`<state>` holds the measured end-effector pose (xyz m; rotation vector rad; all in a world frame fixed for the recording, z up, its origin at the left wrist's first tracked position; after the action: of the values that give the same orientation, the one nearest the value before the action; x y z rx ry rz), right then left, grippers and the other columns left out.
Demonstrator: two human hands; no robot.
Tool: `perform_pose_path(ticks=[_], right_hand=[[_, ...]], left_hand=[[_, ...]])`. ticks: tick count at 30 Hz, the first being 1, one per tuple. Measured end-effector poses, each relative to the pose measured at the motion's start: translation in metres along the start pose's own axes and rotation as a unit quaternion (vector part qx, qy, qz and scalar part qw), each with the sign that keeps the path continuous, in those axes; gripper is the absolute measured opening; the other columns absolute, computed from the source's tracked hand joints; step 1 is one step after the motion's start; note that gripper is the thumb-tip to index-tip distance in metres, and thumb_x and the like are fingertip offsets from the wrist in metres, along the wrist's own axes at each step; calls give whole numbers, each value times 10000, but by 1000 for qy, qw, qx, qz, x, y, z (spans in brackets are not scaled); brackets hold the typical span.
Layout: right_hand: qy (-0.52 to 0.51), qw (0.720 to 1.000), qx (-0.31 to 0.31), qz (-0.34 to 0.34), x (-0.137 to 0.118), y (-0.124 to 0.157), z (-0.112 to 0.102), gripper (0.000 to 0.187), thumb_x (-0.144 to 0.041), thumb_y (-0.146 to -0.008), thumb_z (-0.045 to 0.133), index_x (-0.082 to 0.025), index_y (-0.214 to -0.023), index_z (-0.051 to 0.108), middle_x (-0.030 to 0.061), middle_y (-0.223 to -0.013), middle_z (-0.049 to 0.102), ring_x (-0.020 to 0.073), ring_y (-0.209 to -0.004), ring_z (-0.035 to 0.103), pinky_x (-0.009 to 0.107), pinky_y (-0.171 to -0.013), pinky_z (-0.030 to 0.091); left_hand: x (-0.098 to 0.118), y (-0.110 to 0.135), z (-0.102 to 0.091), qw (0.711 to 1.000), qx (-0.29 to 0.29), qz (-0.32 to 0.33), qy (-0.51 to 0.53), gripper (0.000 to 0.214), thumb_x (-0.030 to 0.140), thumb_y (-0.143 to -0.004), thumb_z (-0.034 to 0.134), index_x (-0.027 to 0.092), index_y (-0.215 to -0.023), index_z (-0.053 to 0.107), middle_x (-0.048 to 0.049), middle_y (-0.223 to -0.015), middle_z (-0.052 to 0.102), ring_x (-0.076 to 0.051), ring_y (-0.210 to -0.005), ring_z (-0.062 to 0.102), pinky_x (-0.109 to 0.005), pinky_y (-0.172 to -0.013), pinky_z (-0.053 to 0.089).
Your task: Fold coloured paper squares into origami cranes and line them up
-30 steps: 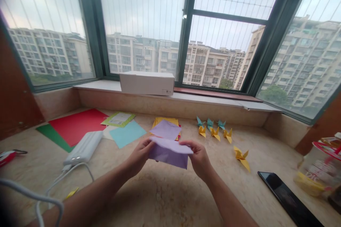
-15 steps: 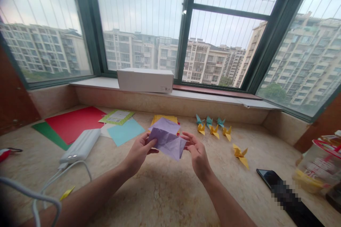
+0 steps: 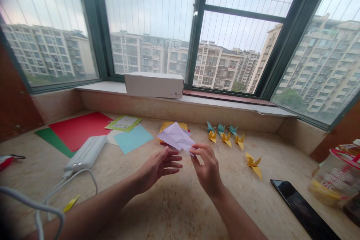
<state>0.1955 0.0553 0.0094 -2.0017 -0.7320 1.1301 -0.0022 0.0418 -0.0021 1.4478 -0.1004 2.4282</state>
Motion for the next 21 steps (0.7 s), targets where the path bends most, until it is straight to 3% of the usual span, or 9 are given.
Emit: perform_pose_path(ticks=[2, 4, 9, 12, 15, 21], right_hand=[[14, 995, -74, -65, -9, 4, 5, 144, -188, -894, 593, -269, -945, 700, 77, -1078, 686, 247, -1042, 615, 415, -909, 469], [30, 987, -124, -100, -13, 7, 11, 160, -182, -894, 595, -279, -967, 699, 71, -1125, 678, 251, -1084, 602, 417, -926, 453], [37, 986, -129, -102, -12, 8, 13, 172, -229, -903, 608, -283, -1034, 705, 84, -1189, 637, 264, -1132, 571, 436, -947, 438], [6, 994, -100, -45, -9, 7, 12, 121, -273, -909, 606, -262, -950, 720, 95, -1229, 605, 271, -1143, 565, 443, -953, 443], [-67, 993, -85, 50, -6, 6, 14, 171, -322, -923, 584, -220, -857, 705, 107, -1135, 636, 260, -1071, 606, 410, -905, 489], [-217, 948, -89, 217, -4, 9, 22, 247, -430, -881, 634, -188, -886, 682, 71, -857, 677, 198, -731, 647, 316, -659, 541]], left_hand=[[-1, 2, 4, 998, -43, 37, 30, 452, 535, -871, 601, 129, -1061, 661, -152, -1108, 711, -254, -991, 694, -411, -903, 539], [0, 2, 4, 996, -41, 69, 36, 400, 470, -857, 650, 127, -1059, 683, -136, -1109, 718, -252, -1020, 677, -414, -937, 519], [2, 2, -1, 995, -10, 93, 20, 306, 344, -812, 726, 102, -999, 707, -129, -992, 748, -239, -909, 696, -406, -908, 523], [0, 5, 2, 995, -54, 80, 9, 338, 333, -821, 723, 115, -1077, 696, -138, -1036, 740, -244, -931, 697, -410, -911, 522], [-1, 9, 6, 993, -97, 69, 4, 351, 343, -843, 699, 126, -1118, 693, -144, -1106, 723, -250, -952, 701, -419, -937, 512], [-6, 9, 8, 987, -123, 92, -54, 370, 352, -839, 710, 133, -1136, 687, -137, -1085, 730, -248, -978, 704, -395, -936, 522]])
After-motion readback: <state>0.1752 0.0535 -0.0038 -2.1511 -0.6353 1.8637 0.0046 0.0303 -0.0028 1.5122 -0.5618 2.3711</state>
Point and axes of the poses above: each hand's wrist, its own y-axis away from the middle knuckle, its own z-axis out of the palm, x = y × z, the point moved 2 cm from there along -y, towards the middle knuckle
